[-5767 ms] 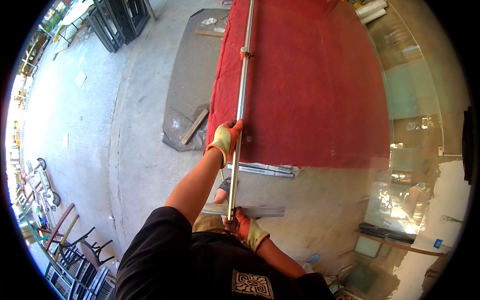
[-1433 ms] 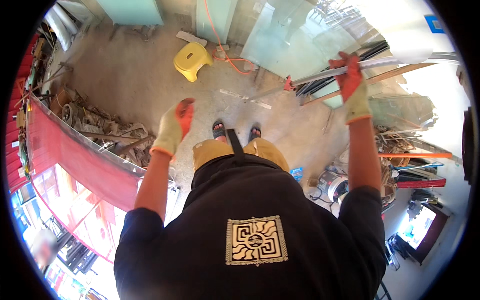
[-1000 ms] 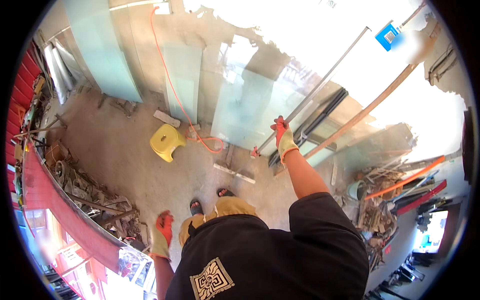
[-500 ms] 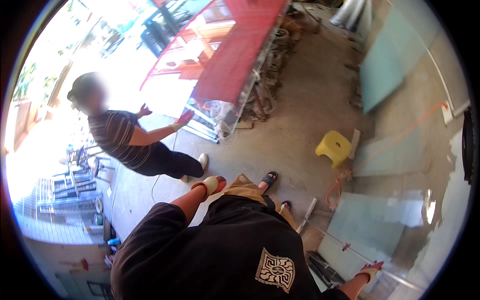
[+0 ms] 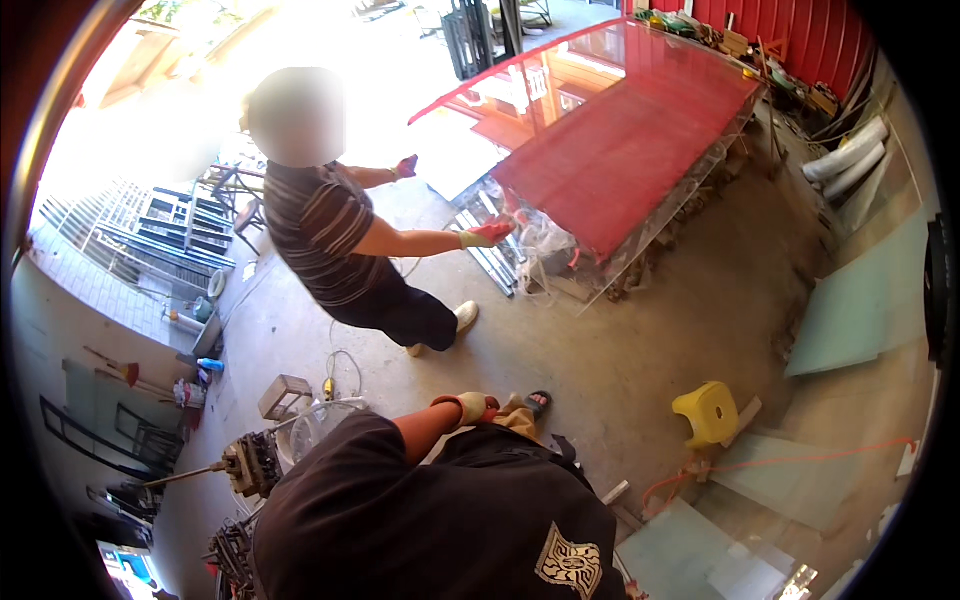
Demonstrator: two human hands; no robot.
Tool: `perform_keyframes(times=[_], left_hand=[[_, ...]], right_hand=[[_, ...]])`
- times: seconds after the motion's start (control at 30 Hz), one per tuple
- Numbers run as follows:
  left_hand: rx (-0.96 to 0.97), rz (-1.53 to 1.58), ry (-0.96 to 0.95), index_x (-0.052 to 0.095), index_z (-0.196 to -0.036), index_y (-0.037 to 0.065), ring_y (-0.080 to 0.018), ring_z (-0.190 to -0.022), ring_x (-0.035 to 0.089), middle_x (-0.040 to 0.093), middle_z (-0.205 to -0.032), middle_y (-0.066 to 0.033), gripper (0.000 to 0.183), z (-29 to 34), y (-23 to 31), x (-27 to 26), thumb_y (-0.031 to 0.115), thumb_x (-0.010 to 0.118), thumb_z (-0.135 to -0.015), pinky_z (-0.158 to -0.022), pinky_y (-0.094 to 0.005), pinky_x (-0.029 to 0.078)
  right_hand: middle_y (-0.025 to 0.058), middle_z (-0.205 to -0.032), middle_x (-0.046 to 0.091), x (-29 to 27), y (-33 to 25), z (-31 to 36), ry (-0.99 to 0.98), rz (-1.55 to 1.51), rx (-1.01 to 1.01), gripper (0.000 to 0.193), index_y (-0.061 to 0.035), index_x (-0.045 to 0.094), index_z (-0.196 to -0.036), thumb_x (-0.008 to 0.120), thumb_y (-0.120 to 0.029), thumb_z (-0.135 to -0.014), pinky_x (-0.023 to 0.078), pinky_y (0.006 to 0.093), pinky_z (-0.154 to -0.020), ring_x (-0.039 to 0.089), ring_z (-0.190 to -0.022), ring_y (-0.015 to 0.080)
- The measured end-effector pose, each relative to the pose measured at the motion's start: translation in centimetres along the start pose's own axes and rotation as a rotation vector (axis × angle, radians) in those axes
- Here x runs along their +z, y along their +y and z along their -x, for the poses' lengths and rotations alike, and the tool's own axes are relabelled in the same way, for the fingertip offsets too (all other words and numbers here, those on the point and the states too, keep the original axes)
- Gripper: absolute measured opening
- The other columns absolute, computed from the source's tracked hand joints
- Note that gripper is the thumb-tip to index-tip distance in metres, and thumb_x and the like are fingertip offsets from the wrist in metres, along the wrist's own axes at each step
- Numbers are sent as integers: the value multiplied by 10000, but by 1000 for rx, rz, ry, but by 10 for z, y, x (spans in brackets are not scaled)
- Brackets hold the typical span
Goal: The person measures a large sheet of glass on a table using a tape measure and a large wooden T-square, then marks the glass with a purple marker.
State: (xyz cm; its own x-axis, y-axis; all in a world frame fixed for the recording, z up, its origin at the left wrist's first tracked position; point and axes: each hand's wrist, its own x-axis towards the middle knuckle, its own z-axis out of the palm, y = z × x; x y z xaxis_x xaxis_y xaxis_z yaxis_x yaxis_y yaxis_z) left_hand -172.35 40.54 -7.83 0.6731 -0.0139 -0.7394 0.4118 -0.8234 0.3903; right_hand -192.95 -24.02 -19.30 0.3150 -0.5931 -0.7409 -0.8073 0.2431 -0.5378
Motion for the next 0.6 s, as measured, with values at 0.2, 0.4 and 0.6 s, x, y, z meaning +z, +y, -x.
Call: perform_keyframes(times=[0.2, 0.4, 0.6], left_hand=[[-127, 340, 29, 663, -1407, 152, -306, -1332, 638, 694, -1417, -113, 442, 13, -56, 28, 370, 543, -1040, -1120, -408, 490], [-327, 462, 87, 668, -1392, 152, -247, -1369, 619, 693, -1429, -62, 417, 34, -117, 124, 343, 513, -1055, -1146, -389, 467], [-283, 627, -121, 708, -1331, 116, -250, -1165, 704, 758, -1261, -114, 352, 71, -82, 232, 290, 599, -1046, -994, -376, 533]], right_hand=[[77, -1154, 644, 99, -18, -63, -262, 625, -467, 568, -86, 556, -1392, 602, -523, -1032, 468, 408, -867, 573, -994, 235], [112, -1217, 698, 114, -99, -93, -515, 257, -468, 541, -41, 612, -1374, 623, -475, -1050, 487, 389, -956, 628, -1114, 221], [89, -1036, 713, 10, -133, -98, -328, 233, -254, 545, -96, 613, -1327, 629, -545, -1018, 495, 385, -701, 654, -887, 204]])
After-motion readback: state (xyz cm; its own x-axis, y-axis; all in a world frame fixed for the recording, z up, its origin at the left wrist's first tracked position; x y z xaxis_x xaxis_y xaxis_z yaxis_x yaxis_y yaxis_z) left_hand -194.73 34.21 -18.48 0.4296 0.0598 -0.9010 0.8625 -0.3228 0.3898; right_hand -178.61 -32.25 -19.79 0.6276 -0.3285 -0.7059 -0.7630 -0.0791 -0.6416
